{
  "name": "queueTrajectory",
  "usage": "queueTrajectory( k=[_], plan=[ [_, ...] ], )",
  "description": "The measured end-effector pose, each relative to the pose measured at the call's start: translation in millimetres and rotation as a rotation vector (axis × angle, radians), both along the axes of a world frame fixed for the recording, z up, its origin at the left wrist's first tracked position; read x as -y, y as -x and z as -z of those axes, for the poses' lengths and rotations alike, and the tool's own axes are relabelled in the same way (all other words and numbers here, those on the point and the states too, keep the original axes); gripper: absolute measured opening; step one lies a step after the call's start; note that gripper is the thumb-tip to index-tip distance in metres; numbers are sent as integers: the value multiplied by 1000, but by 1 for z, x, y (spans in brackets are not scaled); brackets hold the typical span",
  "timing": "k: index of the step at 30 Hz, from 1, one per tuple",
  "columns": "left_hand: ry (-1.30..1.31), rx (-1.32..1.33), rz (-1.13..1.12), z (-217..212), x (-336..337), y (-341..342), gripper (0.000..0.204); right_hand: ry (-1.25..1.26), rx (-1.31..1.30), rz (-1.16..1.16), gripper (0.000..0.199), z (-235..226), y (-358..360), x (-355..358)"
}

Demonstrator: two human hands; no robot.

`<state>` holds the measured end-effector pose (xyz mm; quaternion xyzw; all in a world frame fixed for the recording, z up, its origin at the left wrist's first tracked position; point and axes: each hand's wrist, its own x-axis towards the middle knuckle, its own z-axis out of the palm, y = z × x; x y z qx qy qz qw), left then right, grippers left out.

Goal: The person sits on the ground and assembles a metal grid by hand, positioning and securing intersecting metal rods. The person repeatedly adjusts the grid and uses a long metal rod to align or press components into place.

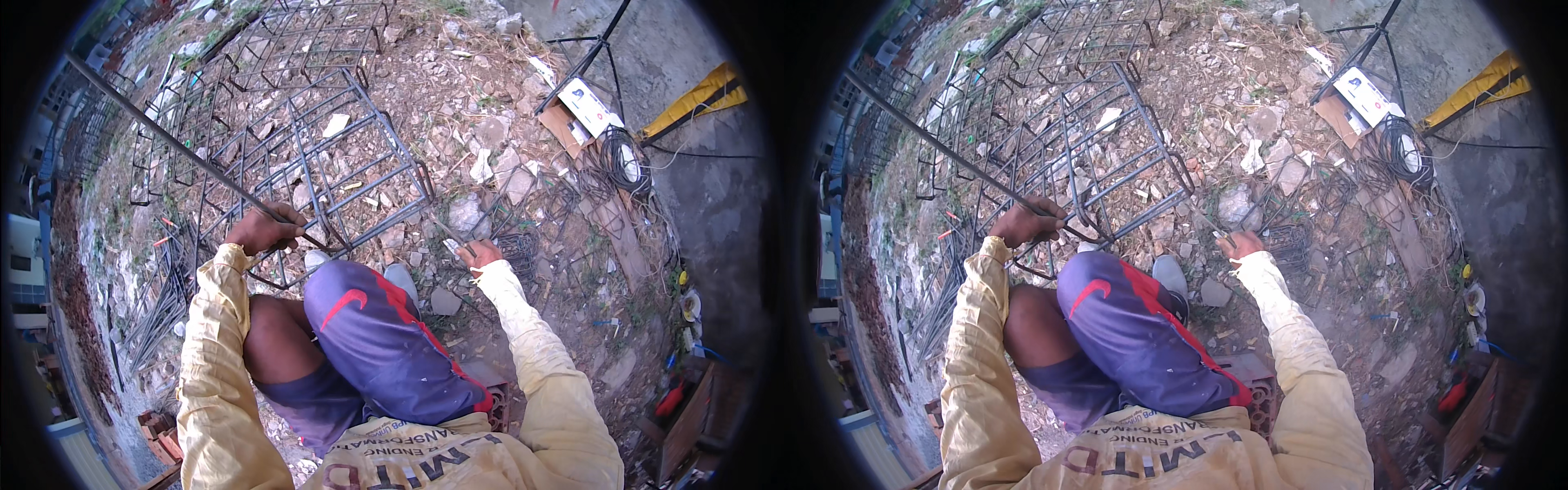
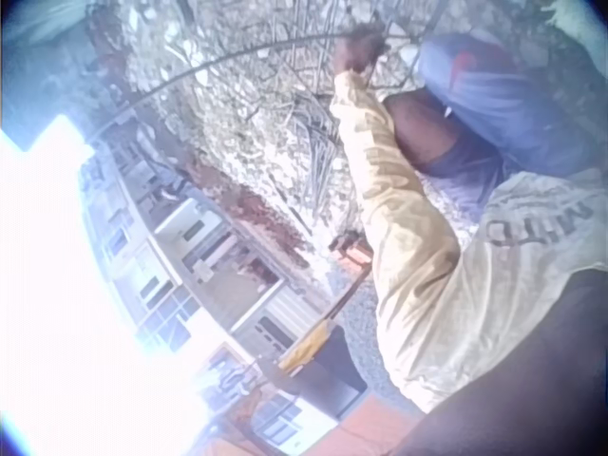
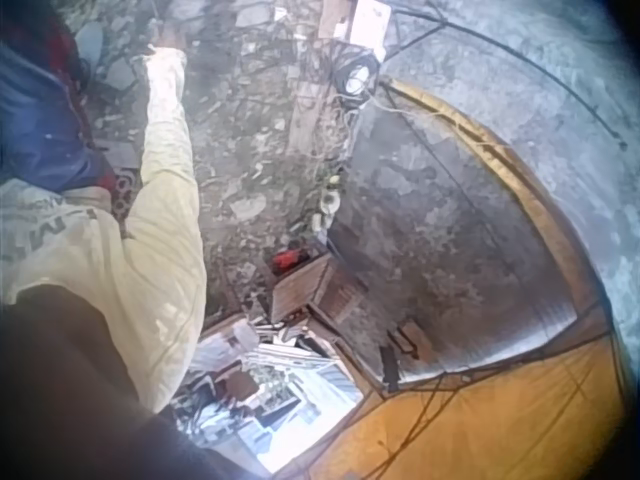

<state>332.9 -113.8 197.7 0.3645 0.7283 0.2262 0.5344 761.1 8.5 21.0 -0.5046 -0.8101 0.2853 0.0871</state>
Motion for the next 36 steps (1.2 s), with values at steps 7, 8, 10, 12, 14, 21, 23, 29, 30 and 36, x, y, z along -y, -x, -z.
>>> queueTrajectory(
  k=[7,8,10,12,14,21,23,29,30,36],
  plan=[
    [11,38,-17,-2,3,5,16,1297,-566,225,51,-34,-1,7],
    [16,37,-21,-3,5,4,16,1324,-547,250,50,-35,-1,6],
    [17,36,-38,-5,7,3,15,1426,-549,250,51,-35,-1,6],
    [7,40,-59,-4,8,0,15,1171,-446,132,62,-29,1,6],
    [16,29,-38,-2,6,0,14,759,-275,40,64,-22,5,10],
    [-9,-5,23,0,2,1,16,-10,73,50,50,-19,2,34],
    [0,22,-3,0,3,0,15,-26,72,35,45,-20,4,31],
    [20,17,-11,1,5,0,15,727,-185,35,45,-19,-7,-1],
    [25,12,-5,1,6,0,15,861,-258,91,46,-17,-9,-3],
    [18,17,7,6,5,0,14,789,-279,163,57,14,-12,5]
  ],
)
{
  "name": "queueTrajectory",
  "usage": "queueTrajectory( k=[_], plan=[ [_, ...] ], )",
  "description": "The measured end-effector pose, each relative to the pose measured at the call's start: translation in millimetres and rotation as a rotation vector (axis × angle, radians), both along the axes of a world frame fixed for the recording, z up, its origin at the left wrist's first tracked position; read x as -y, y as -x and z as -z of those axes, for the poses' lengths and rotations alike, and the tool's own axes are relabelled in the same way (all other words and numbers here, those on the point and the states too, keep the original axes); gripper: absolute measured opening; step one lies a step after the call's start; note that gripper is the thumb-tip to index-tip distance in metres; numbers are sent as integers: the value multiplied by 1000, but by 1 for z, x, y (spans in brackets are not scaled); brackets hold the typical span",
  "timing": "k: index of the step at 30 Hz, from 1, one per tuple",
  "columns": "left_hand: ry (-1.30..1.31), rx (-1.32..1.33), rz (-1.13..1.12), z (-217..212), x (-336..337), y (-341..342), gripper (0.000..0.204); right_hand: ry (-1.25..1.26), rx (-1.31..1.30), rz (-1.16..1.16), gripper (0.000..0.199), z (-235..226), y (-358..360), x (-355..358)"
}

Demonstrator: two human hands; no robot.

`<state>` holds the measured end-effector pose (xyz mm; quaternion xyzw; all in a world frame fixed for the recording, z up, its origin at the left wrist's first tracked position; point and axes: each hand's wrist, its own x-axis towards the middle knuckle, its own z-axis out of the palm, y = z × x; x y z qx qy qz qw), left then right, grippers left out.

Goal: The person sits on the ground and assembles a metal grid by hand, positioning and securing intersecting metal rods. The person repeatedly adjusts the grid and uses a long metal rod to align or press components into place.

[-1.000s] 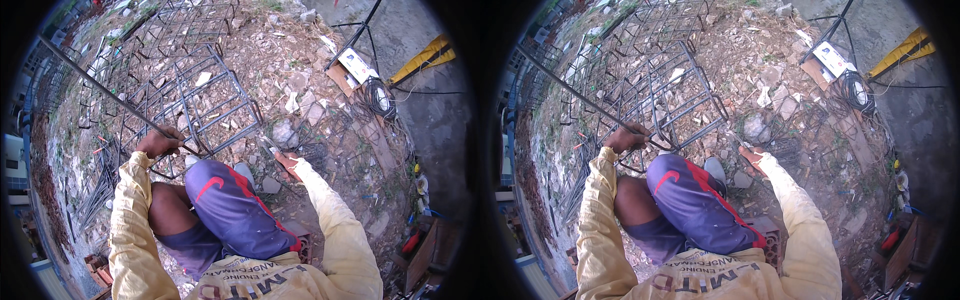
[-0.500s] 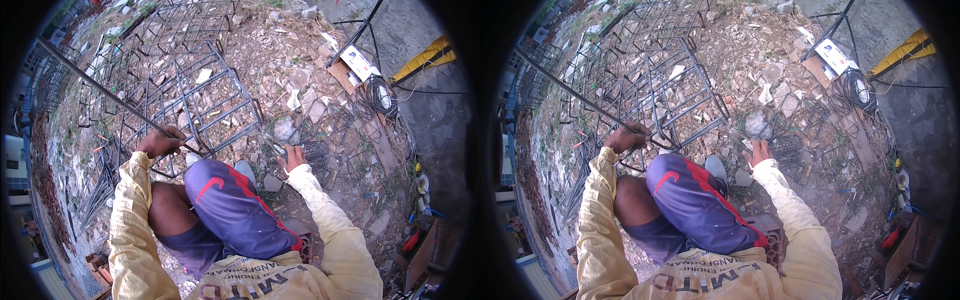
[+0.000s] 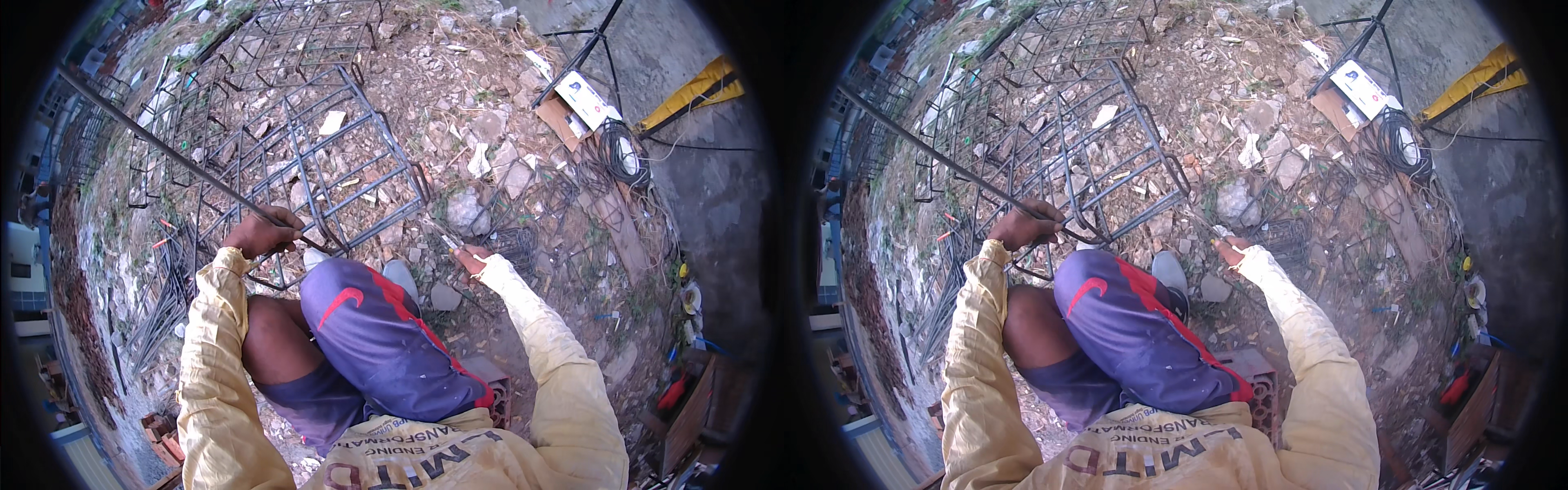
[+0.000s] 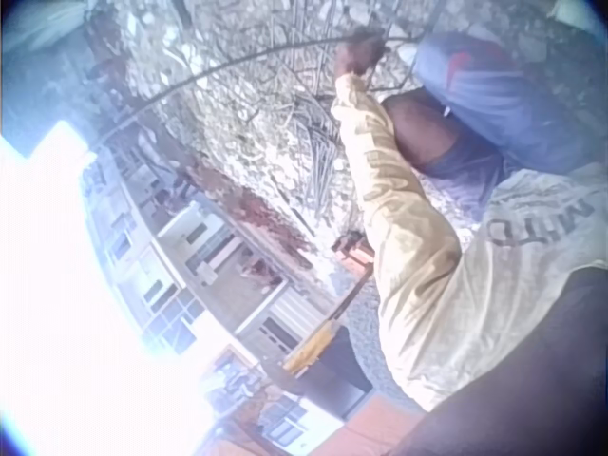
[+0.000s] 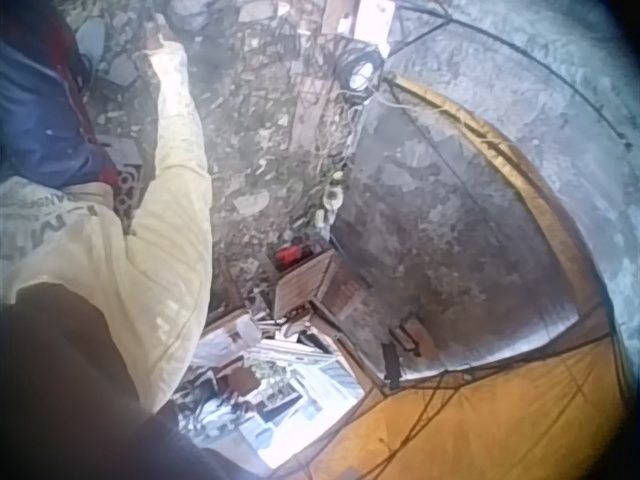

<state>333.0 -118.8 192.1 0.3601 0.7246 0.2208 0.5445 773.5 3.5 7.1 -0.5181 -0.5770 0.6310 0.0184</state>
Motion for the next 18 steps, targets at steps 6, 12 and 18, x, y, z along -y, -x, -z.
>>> queueTrajectory(
  k=[6,12,18],
  plan=[
    [3,-6,-20,1,1,1,14,-473,74,-259,47,31,4,7],
    [-15,16,-18,4,0,1,14,-400,50,-213,46,6,8,18],
    [-9,18,-7,4,-1,0,13,-462,309,-248,50,-23,30,29]
  ],
)
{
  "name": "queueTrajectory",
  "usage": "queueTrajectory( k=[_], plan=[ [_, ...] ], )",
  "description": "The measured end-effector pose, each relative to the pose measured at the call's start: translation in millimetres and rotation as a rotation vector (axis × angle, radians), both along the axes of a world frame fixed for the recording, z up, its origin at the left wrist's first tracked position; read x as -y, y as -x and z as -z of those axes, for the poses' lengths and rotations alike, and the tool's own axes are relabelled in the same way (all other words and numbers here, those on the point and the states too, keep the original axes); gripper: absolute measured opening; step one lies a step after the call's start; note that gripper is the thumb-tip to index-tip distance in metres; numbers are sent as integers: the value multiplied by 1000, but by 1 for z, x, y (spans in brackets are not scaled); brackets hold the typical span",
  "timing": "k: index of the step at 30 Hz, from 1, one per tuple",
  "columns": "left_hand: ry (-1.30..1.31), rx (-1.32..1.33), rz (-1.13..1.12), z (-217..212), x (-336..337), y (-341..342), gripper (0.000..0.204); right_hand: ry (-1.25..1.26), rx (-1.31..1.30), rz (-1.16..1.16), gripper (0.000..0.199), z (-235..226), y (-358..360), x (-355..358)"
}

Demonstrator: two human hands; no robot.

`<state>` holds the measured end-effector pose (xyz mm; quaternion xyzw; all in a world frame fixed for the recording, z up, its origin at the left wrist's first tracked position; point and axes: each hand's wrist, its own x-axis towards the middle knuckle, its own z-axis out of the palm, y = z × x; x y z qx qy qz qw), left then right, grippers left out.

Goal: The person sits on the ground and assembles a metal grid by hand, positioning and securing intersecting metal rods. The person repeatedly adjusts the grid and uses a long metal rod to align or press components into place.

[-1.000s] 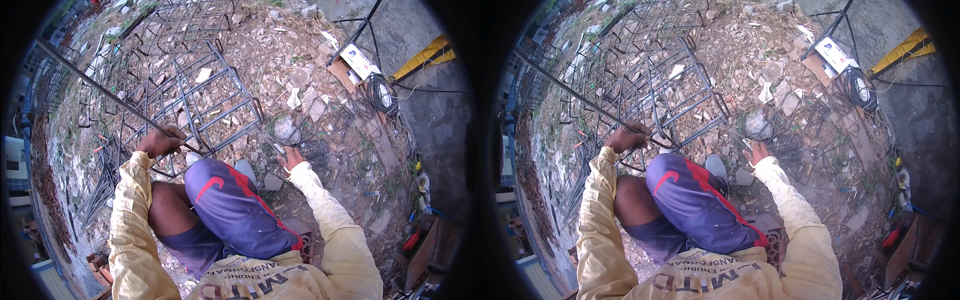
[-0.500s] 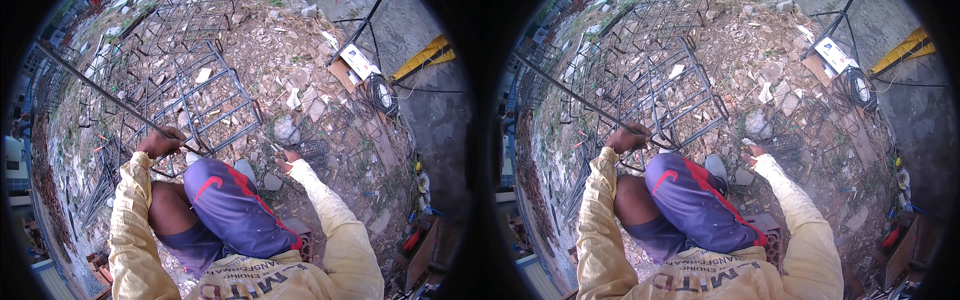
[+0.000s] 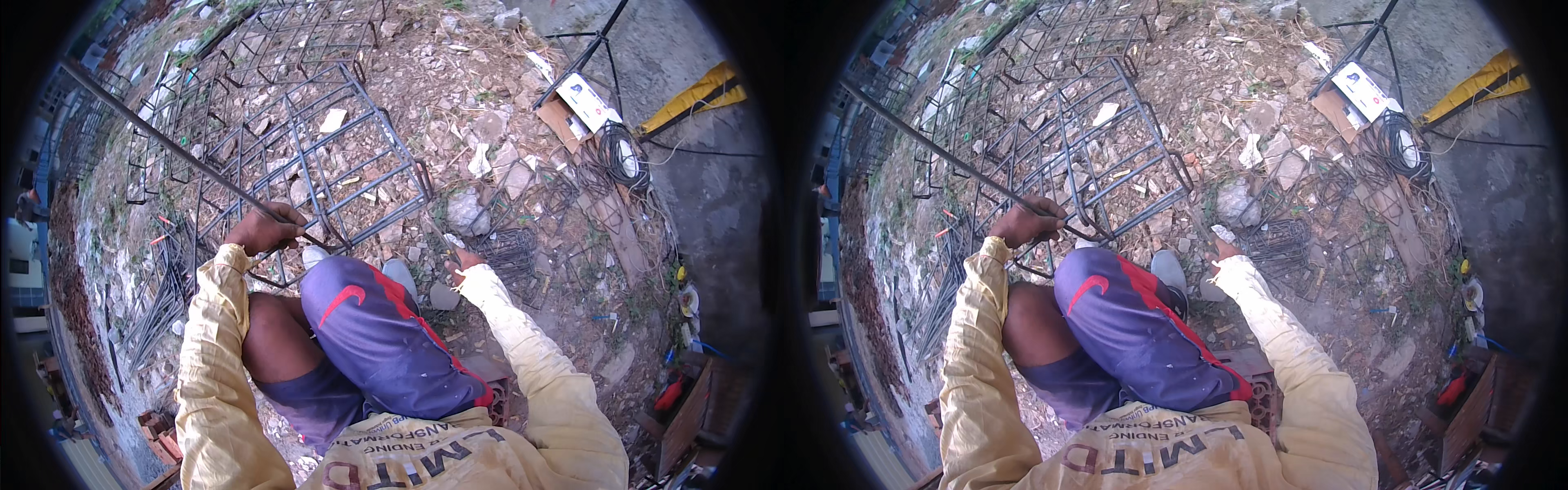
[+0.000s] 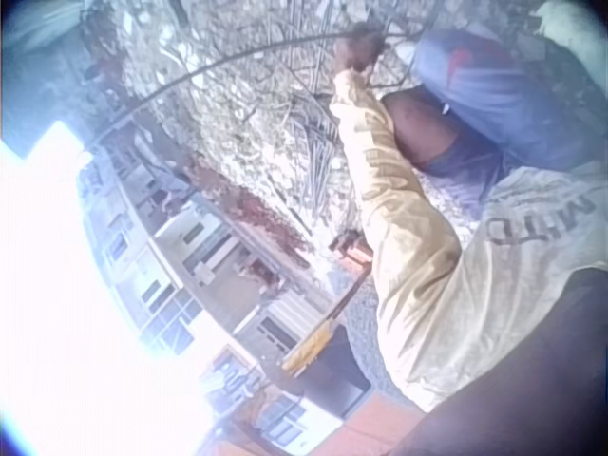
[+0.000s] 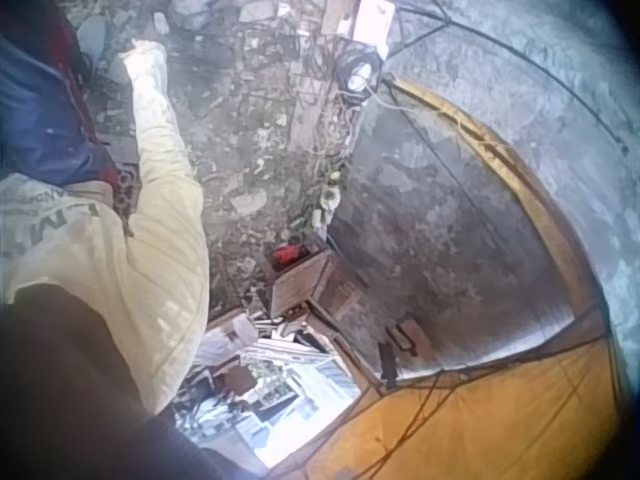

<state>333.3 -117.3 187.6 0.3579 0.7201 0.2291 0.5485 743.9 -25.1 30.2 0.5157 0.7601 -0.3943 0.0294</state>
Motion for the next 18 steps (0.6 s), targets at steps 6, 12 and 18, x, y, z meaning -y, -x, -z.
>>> queueTrajectory(
  k=[6,12,18],
  plan=[
    [-3,-58,40,-2,2,0,17,-11,-78,-67,53,-17,-6,-10],
    [-31,-39,16,-2,3,-1,15,193,-63,32,59,-44,-11,-8],
    [-14,-23,17,-1,2,1,14,-387,190,39,41,-30,4,27]
  ],
)
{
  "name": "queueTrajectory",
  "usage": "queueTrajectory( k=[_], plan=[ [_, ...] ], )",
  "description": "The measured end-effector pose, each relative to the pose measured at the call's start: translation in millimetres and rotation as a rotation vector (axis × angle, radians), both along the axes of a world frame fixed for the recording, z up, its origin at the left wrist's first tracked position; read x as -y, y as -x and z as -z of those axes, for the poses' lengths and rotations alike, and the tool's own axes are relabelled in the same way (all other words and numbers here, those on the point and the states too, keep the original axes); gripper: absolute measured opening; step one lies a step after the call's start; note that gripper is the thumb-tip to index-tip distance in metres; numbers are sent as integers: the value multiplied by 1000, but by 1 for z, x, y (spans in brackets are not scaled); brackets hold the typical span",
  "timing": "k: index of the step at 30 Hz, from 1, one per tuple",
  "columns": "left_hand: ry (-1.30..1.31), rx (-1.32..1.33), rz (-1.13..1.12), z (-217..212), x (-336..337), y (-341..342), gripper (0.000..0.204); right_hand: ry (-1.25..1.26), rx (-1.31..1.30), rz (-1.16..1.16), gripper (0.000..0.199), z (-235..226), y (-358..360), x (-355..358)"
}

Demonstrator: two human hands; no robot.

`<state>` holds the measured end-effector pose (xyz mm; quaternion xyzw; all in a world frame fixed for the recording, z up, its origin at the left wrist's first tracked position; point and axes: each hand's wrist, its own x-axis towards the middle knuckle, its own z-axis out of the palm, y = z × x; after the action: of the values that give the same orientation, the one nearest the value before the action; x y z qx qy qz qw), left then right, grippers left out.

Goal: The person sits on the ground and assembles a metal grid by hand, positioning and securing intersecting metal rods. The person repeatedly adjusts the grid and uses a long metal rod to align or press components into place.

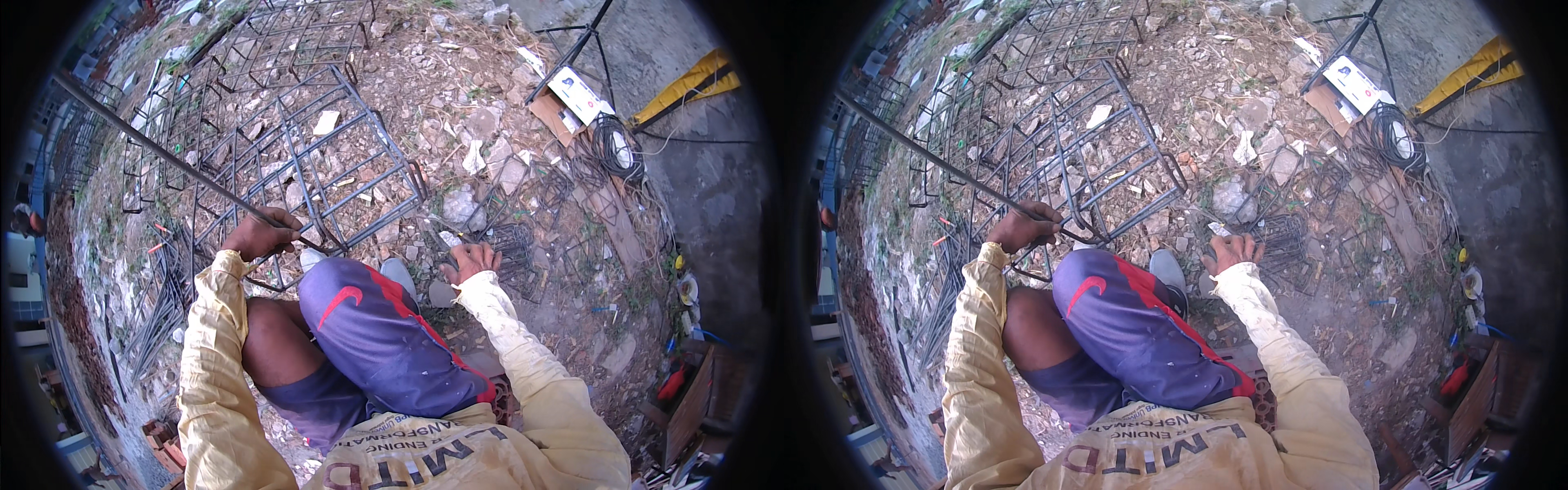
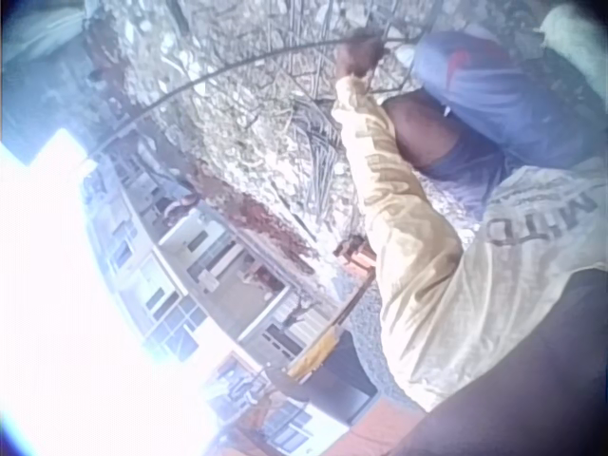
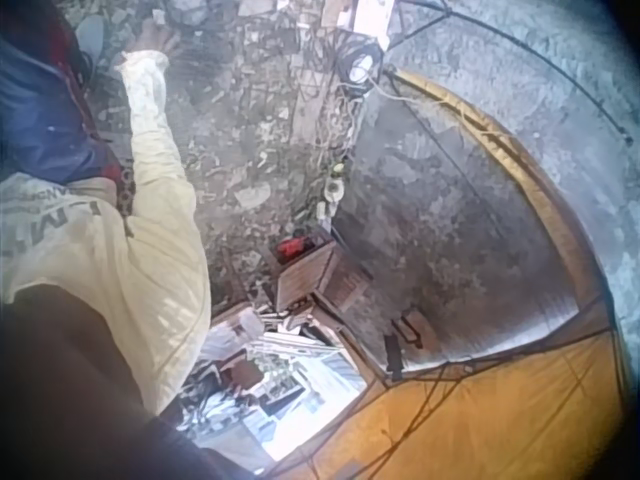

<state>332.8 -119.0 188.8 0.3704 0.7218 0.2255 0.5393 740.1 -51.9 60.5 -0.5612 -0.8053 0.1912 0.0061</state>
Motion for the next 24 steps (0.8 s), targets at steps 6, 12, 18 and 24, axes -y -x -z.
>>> queueTrajectory(
  k=[6,12,18,24],
  plan=[
    [-32,12,-10,-2,-1,-4,14,-117,-106,-13,42,32,-3,3],
    [15,-17,1,-5,-4,-4,14,-122,-295,40,47,40,-10,-7],
    [-6,26,-16,4,0,-1,13,156,-45,2,53,49,-23,-50],
    [9,52,-21,4,3,3,14,71,-91,-142,38,57,-35,-77]
  ],
)
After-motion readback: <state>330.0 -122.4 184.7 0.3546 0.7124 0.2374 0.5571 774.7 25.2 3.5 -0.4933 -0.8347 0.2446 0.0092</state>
